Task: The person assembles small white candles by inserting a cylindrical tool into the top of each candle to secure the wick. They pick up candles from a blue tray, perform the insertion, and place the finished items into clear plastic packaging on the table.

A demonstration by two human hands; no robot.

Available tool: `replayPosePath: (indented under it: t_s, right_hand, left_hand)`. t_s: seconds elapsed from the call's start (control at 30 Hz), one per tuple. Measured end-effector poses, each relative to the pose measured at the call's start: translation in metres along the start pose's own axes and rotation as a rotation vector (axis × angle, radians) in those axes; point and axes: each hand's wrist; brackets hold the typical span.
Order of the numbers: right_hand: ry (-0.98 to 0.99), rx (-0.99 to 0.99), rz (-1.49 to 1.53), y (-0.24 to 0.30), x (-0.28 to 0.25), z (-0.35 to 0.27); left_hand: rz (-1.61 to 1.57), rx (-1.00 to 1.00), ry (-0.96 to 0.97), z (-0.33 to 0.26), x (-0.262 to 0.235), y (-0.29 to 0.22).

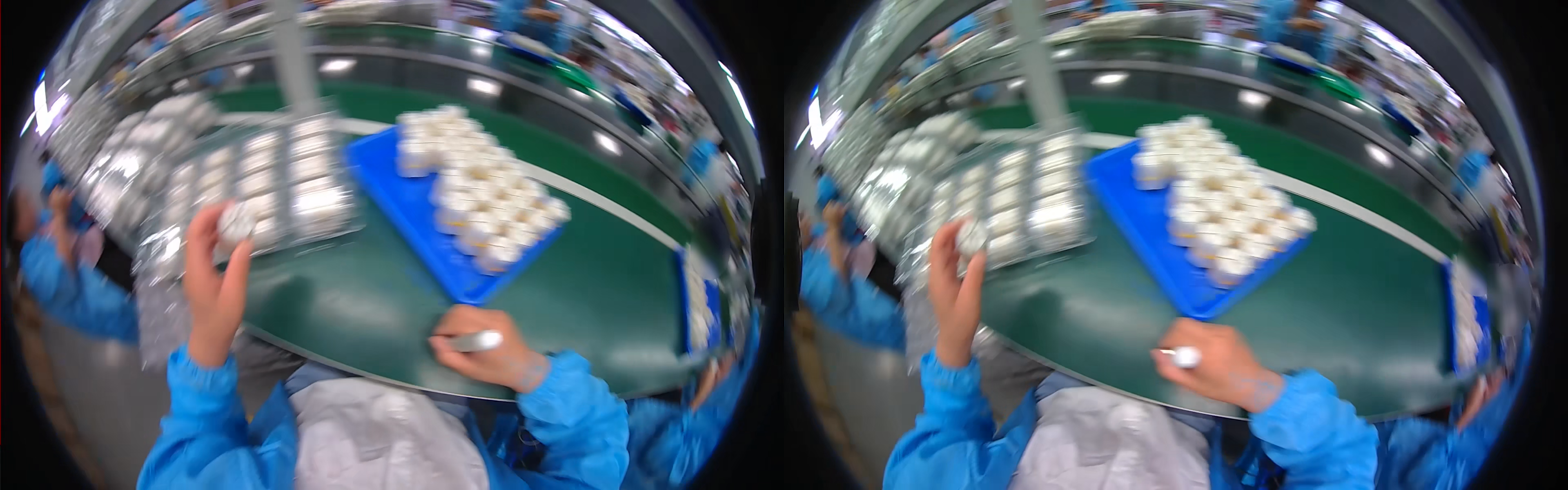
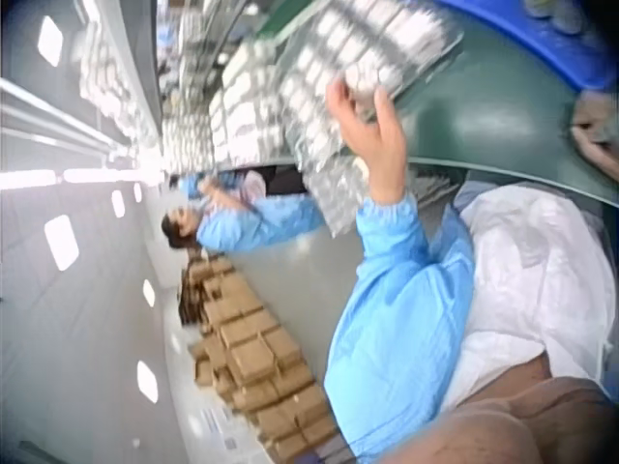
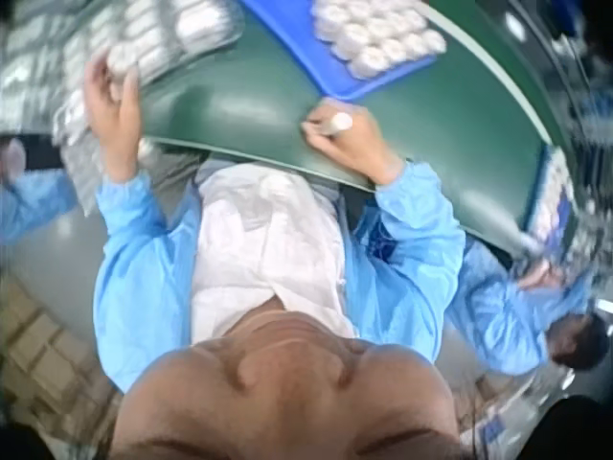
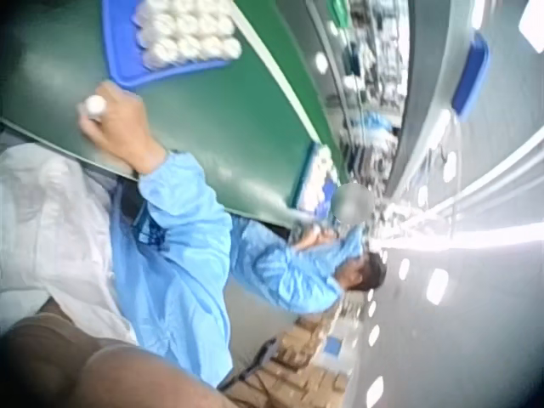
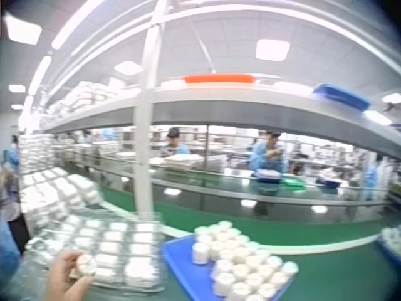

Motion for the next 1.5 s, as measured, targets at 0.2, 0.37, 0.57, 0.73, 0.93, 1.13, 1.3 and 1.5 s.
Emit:
replayPosePath:
  t_s: [0.2,0.37,0.57,0.73,0.93,1.13,1.3,1.5]
  right_hand:
    - [-0.006,0.055,-0.038,0.014,-0.001,0.010]
    - [0.000,0.056,-0.038,0.013,-0.002,0.009]
    - [0.020,0.078,-0.030,0.015,-0.006,0.008]
    - [0.010,-0.001,-0.030,0.010,-0.005,0.009]
    - [0.043,0.003,-0.031,0.006,-0.007,0.005]
    - [0.022,-0.005,0.009,0.004,-0.006,0.004]
    - [-0.005,0.006,-0.015,0.003,-0.004,0.003]
    - [0.006,0.002,0.012,0.003,-0.006,0.006]
  left_hand:
    - [0.491,0.256,0.088,0.046,-0.036,0.022]
    - [0.620,0.287,0.199,0.046,-0.015,0.033]
    - [0.603,0.215,0.410,0.039,-0.025,0.009]
    - [0.603,0.351,0.207,0.039,0.000,-0.007]
    - [0.068,0.516,0.417,0.036,0.124,-0.073]
    - [0.105,0.496,0.342,0.039,0.209,-0.060]
    - [0.040,0.336,0.406,0.037,0.216,-0.042]
    - [-0.187,0.124,0.389,0.038,0.206,-0.047]
Point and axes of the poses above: each hand's wrist, its own z-axis towards the middle knuckle, its own x-axis out of the palm, y = z × x, and after that the axes turned 2 degrees about -z, right-handed
